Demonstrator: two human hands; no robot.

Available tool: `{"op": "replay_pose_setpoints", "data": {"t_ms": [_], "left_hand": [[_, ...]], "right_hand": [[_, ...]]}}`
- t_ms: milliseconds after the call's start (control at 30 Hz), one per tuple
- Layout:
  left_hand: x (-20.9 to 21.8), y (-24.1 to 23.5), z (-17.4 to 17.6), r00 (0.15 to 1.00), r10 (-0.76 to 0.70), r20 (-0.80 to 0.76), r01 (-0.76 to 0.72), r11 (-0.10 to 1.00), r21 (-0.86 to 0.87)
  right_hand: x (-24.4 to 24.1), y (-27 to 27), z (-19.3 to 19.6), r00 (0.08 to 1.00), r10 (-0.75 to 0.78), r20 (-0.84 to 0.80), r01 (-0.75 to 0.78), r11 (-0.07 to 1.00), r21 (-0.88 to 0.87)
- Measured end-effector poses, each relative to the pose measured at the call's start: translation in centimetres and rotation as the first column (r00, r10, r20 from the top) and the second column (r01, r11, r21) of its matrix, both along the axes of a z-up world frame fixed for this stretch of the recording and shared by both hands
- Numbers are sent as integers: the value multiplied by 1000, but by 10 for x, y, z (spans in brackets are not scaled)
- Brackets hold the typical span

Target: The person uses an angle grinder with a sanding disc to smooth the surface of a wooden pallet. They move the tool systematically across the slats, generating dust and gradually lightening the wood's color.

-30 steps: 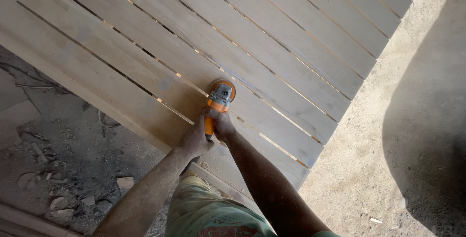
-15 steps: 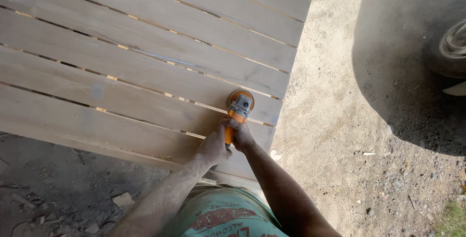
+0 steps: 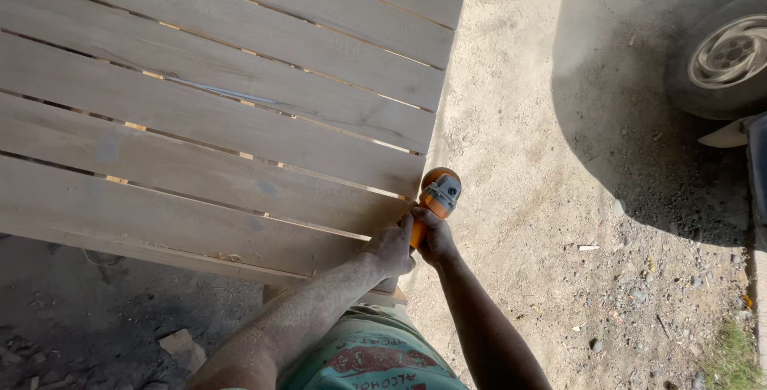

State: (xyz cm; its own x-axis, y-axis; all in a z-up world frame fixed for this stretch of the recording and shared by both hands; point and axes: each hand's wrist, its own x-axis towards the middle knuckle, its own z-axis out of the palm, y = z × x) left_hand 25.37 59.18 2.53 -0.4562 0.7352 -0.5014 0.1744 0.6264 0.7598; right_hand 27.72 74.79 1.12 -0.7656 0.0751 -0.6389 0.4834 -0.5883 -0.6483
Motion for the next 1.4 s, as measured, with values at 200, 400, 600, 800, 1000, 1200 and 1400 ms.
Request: {"op": "replay_pose_setpoints", "data": {"t_ms": [200, 400, 600, 800, 1000, 1200, 1400], "left_hand": [[-12, -52, 1, 983, 175, -55, -180, 979, -97], [-24, -73, 8, 955, 290, -68, -295, 953, -70], [-13, -19, 18, 996, 75, -40, -79, 990, -121], [-11, -5, 27, 998, 6, -60, -10, 998, -59], [-19, -24, 20, 992, 126, -22, -127, 990, -59], [-23, -85, 6, 956, 291, -23, -291, 945, -148], [-32, -114, 3, 894, 446, -30, -444, 877, -185]], "right_hand": [[-27, -54, -18, 996, 38, 75, -32, 996, -82], [-37, -74, -32, 993, 85, 85, -78, 994, -78], [0, -16, -25, 1000, -25, -15, 23, 993, -115], [7, -2, -13, 996, -91, 4, 91, 988, -128], [-19, -19, -15, 997, -31, 69, 38, 993, -107], [-45, -93, -30, 996, 79, 40, -75, 992, -105], [-80, -134, -14, 984, 171, 38, -169, 984, -63]]}}
